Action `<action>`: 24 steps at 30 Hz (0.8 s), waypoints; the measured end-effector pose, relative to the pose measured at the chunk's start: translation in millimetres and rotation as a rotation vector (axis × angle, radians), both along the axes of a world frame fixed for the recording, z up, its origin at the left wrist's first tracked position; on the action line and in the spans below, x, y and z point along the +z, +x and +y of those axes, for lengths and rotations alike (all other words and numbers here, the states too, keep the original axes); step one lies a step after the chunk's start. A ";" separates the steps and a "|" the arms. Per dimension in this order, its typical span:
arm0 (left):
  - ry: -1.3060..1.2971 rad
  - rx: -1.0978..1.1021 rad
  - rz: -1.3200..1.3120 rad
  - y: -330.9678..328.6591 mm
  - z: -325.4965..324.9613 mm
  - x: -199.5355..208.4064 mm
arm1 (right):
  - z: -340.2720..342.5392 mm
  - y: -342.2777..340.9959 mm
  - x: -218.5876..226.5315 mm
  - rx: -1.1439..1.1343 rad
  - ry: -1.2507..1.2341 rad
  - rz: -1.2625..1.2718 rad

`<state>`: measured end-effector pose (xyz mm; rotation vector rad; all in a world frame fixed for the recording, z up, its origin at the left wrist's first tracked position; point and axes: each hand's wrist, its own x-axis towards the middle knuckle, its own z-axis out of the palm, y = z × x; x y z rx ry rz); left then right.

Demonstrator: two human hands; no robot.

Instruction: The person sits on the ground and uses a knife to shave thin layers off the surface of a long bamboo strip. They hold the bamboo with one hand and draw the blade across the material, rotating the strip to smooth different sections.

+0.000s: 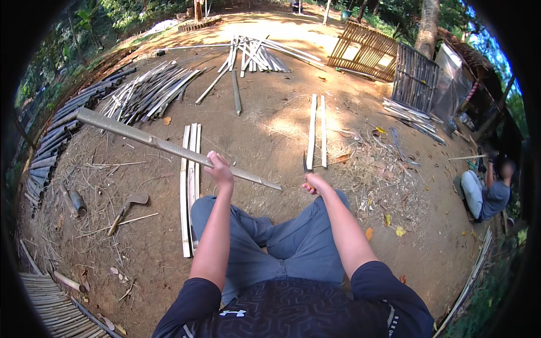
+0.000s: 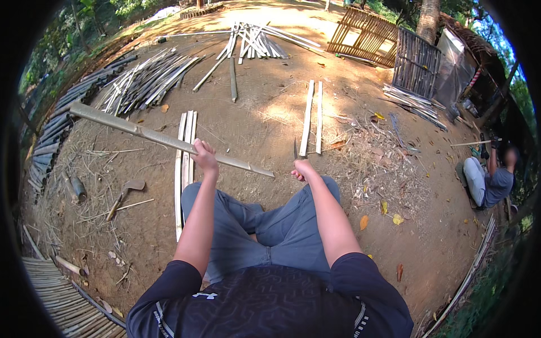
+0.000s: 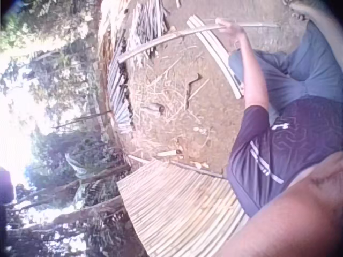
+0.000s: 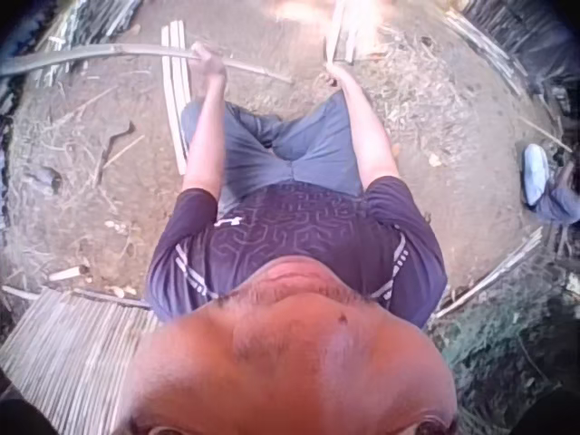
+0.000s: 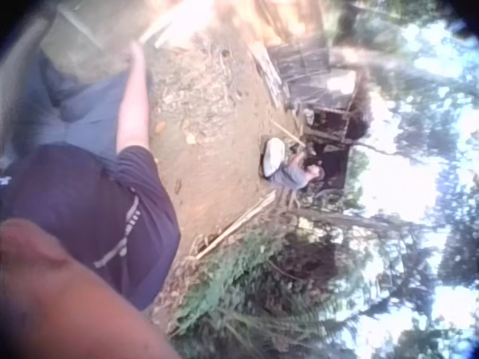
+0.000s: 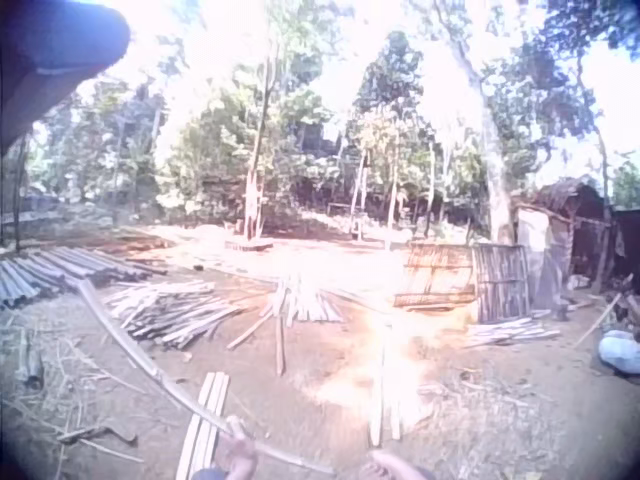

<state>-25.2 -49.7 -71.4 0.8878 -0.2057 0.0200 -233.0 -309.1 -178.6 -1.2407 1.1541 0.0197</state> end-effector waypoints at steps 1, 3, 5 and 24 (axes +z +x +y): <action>0.018 -0.054 -0.036 0.3 -1.1 -0.7 | -2.6 -6.8 16.4 0.001 -0.063 -0.012; 0.072 -0.061 -0.090 4.1 1.1 -0.5 | -4.5 -16.9 44.8 -0.009 -0.123 -0.027; 0.117 -0.060 -0.126 3.7 1.6 0.3 | 2.9 -24.5 66.1 -0.058 -0.114 -0.076; 0.064 -0.188 -0.152 -0.4 -7.7 7.9 | 52.4 -3.1 54.9 -0.091 -0.097 -0.147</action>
